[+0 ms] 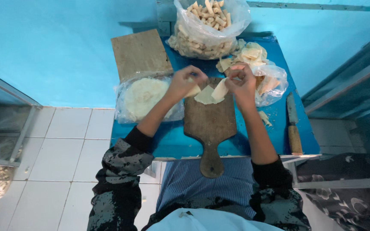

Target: The person folds square dough sheets one at a time into triangular pieces on a wooden paddle board, pressing the edges closed by hand, and sets the folded pieces in a row on the board. Folded pieces accumulate on the board while a bag of unfolded dough squares and a knife sit on the blue table.

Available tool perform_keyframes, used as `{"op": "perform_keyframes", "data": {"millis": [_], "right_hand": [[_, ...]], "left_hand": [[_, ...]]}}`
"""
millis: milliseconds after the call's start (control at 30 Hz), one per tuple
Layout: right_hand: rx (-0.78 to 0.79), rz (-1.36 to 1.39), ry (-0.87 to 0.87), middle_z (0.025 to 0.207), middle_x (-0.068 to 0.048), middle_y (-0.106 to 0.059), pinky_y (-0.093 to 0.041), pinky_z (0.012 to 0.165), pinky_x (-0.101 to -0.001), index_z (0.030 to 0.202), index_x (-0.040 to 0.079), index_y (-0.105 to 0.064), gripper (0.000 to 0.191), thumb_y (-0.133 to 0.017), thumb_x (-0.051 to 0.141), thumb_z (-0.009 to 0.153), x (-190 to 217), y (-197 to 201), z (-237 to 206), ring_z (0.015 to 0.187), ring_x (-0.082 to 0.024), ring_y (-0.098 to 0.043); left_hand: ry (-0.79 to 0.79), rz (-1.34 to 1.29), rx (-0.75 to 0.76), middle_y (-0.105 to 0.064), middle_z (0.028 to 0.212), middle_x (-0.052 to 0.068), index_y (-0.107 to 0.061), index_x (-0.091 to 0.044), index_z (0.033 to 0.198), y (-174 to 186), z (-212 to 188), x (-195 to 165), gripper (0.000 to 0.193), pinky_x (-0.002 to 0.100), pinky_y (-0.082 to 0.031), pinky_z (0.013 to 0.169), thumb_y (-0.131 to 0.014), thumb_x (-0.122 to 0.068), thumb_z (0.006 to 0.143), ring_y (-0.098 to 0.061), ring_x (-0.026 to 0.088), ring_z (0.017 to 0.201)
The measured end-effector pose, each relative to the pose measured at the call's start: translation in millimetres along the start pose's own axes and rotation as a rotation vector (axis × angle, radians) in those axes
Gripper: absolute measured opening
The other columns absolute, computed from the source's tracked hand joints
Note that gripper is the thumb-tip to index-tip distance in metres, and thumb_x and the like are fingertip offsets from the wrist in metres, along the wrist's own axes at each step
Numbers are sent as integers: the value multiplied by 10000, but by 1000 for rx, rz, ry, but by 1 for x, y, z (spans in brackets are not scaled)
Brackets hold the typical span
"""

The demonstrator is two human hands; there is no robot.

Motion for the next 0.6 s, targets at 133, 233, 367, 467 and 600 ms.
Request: {"op": "perform_keyframes", "data": {"millis": [133,233,367,467,600], "right_hand": [[22,-362,195,860,-24,-617,-602,704,-268,1225,58,-557,427,-745,-75,865,7,-16,-5,811,-113,-661],[-34,-614,249,799,-17,-634,-573,631,-254,1219,50,-549,461,-799,-33,841,18,-24,-14,728,-104,-709],[21,-797,392,819,-37,-654,-576,635,-273,1271,80,-589,482,-817,-39,864,32,-32,-21,721,-118,-702],[58,-629,278,868,-50,-660,-595,648,-274,1301,77,-563,520,-818,-30,860,37,-33,-21,757,-114,-714],[156,-360,120,957,-81,-682,-599,729,-287,1328,65,-506,599,-826,-52,836,39,-28,-14,858,-141,-713]], "left_hand": [[-97,424,106,-749,940,95,-752,-81,1012,-16,-18,-29,497,353,-553,738,-865,-480,738,-724,223,836],[-5,511,153,-742,838,106,-768,-111,1026,-27,-22,-31,498,367,-541,670,-852,-495,720,-712,239,731],[-23,487,157,-740,819,112,-792,-144,1054,-32,-21,-26,415,364,-538,657,-794,-466,792,-716,243,710],[-14,447,164,-750,813,105,-780,-132,1012,-32,-22,-23,422,354,-543,649,-812,-484,782,-735,232,717],[-115,446,163,-748,826,115,-766,-94,977,-31,-22,-22,440,363,-546,659,-844,-476,773,-734,247,736]]}}
Point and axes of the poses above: each hand's wrist, its own z-axis towards the middle knuckle, its own y-axis out of the back of the hand, x = y × z, the point moved 1 cm from there along z, towards the middle knuckle
